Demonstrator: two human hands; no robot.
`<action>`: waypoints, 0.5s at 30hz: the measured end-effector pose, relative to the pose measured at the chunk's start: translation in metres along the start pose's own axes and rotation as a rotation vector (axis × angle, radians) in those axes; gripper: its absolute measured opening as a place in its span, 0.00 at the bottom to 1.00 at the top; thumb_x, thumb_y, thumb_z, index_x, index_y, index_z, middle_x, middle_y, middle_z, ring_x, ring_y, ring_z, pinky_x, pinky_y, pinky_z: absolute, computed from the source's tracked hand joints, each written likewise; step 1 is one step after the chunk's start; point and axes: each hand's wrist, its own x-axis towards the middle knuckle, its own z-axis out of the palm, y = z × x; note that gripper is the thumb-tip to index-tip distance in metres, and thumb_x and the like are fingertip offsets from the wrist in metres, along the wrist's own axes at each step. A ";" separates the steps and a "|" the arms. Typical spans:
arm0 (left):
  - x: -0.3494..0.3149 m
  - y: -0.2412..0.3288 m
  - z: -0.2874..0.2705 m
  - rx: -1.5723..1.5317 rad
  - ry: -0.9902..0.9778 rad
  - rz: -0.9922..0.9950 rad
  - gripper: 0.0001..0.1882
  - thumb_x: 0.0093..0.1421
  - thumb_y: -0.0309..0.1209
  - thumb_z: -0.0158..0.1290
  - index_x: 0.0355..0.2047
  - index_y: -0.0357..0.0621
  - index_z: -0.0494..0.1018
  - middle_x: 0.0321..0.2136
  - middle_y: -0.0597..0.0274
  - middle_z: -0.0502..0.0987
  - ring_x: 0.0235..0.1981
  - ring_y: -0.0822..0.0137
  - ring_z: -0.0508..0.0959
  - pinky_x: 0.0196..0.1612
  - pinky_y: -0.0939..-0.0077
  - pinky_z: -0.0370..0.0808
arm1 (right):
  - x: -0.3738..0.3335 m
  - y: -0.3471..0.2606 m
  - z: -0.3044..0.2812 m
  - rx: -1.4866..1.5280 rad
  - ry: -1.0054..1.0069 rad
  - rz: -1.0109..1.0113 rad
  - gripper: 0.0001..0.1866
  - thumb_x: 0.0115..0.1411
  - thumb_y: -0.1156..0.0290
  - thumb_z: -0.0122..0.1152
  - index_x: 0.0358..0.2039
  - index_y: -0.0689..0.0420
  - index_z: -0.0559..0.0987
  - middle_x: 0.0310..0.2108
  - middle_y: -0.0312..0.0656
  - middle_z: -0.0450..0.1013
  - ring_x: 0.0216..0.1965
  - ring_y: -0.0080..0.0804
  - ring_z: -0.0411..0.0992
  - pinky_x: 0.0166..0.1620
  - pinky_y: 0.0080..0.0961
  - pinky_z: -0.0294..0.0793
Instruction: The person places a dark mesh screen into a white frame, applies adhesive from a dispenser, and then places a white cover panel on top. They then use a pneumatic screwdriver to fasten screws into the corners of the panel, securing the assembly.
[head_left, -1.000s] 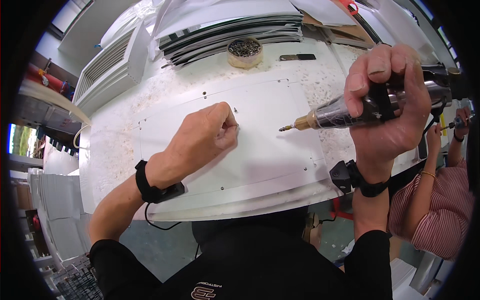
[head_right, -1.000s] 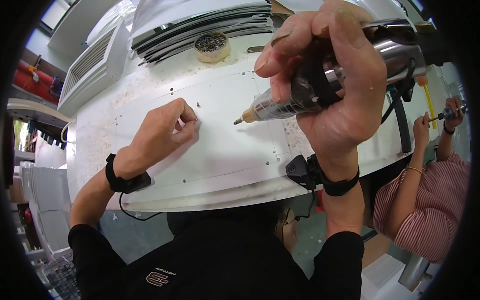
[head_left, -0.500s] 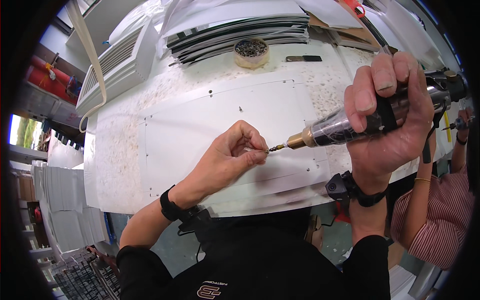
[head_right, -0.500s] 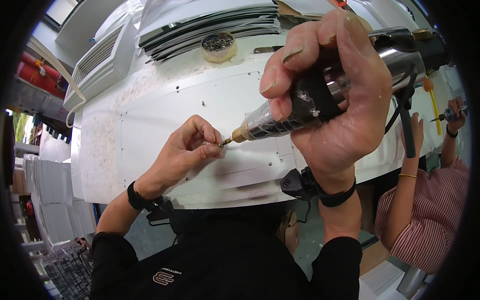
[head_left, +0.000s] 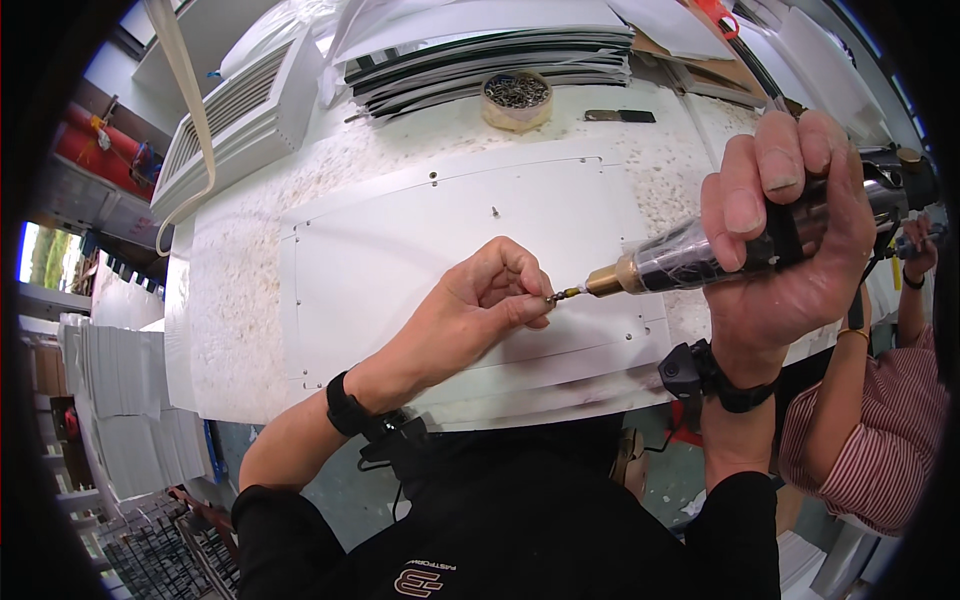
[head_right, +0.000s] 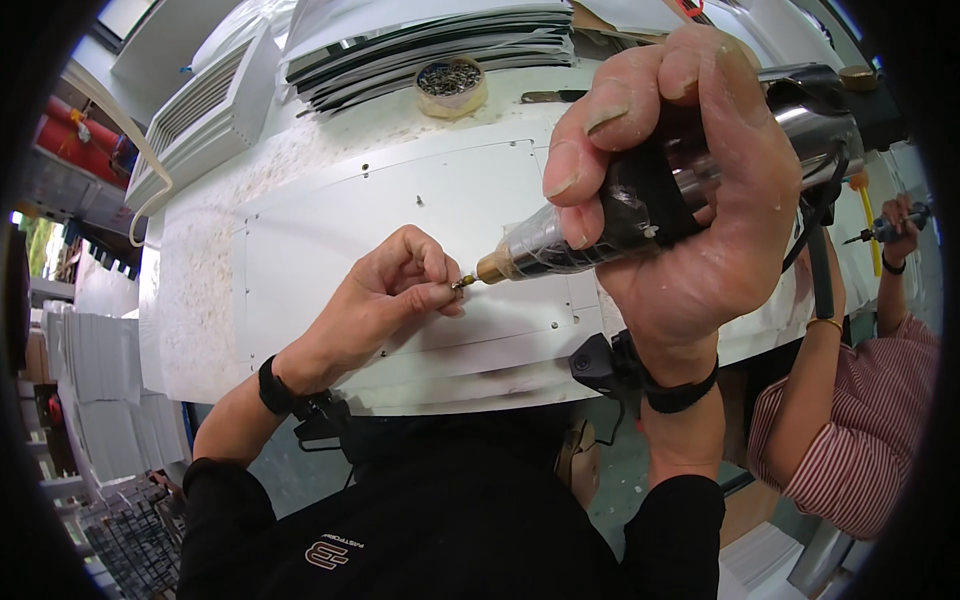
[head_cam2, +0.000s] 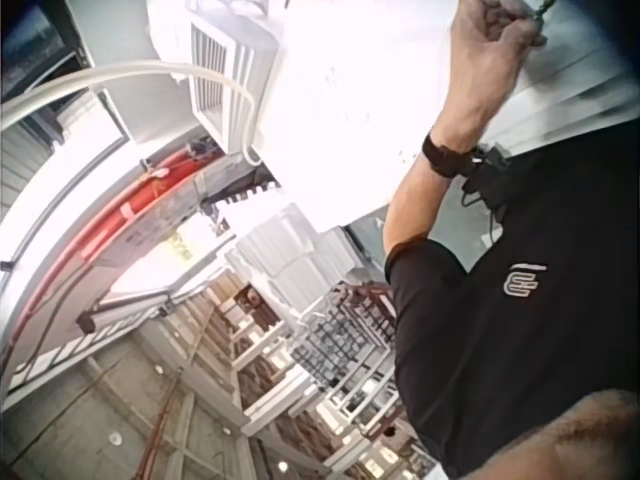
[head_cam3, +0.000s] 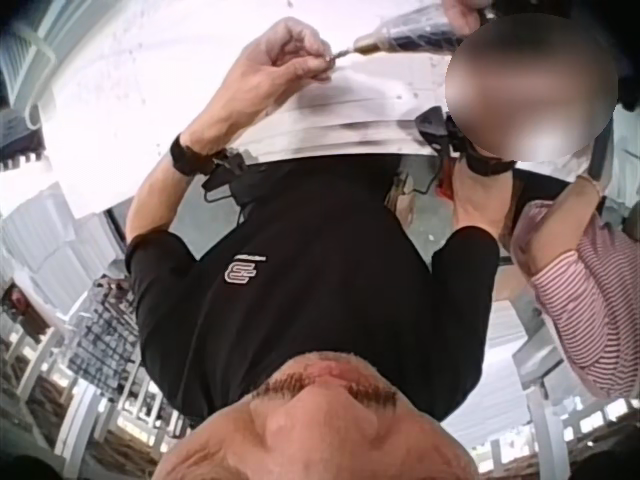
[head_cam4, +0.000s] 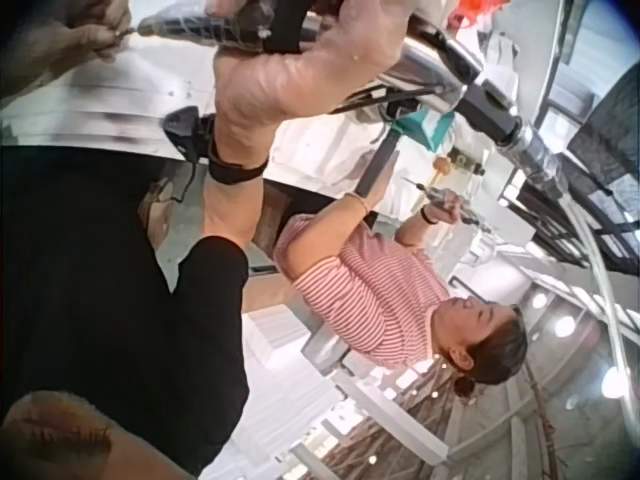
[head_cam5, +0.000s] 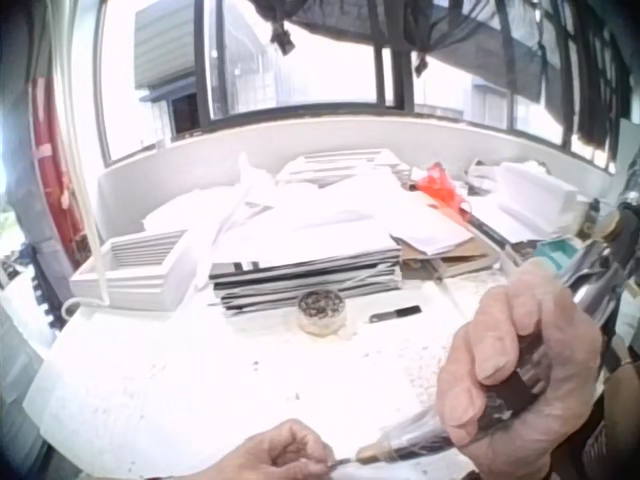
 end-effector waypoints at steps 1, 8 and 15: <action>0.001 0.000 0.001 0.002 0.001 -0.007 0.05 0.71 0.23 0.52 0.44 0.43 0.68 0.41 0.68 0.76 0.43 0.79 0.77 0.51 0.80 0.77 | 0.001 -0.001 0.000 0.000 -0.001 0.004 0.12 0.76 0.60 0.44 0.41 0.56 0.65 0.34 0.40 0.66 0.28 0.29 0.68 0.22 0.21 0.72; 0.016 0.007 0.031 0.575 -0.017 0.201 0.08 0.68 0.21 0.54 0.46 0.41 0.70 0.40 0.63 0.80 0.41 0.72 0.81 0.46 0.75 0.76 | -0.002 -0.024 -0.001 -0.256 0.071 0.190 0.14 0.76 0.60 0.42 0.41 0.58 0.65 0.32 0.42 0.68 0.26 0.32 0.71 0.19 0.22 0.72; 0.045 -0.013 0.055 0.703 -0.072 0.300 0.11 0.62 0.18 0.51 0.45 0.41 0.69 0.36 0.54 0.81 0.40 0.51 0.81 0.44 0.60 0.78 | -0.015 -0.023 -0.012 -0.327 0.003 0.181 0.13 0.76 0.62 0.45 0.39 0.59 0.64 0.27 0.46 0.69 0.20 0.35 0.73 0.19 0.25 0.73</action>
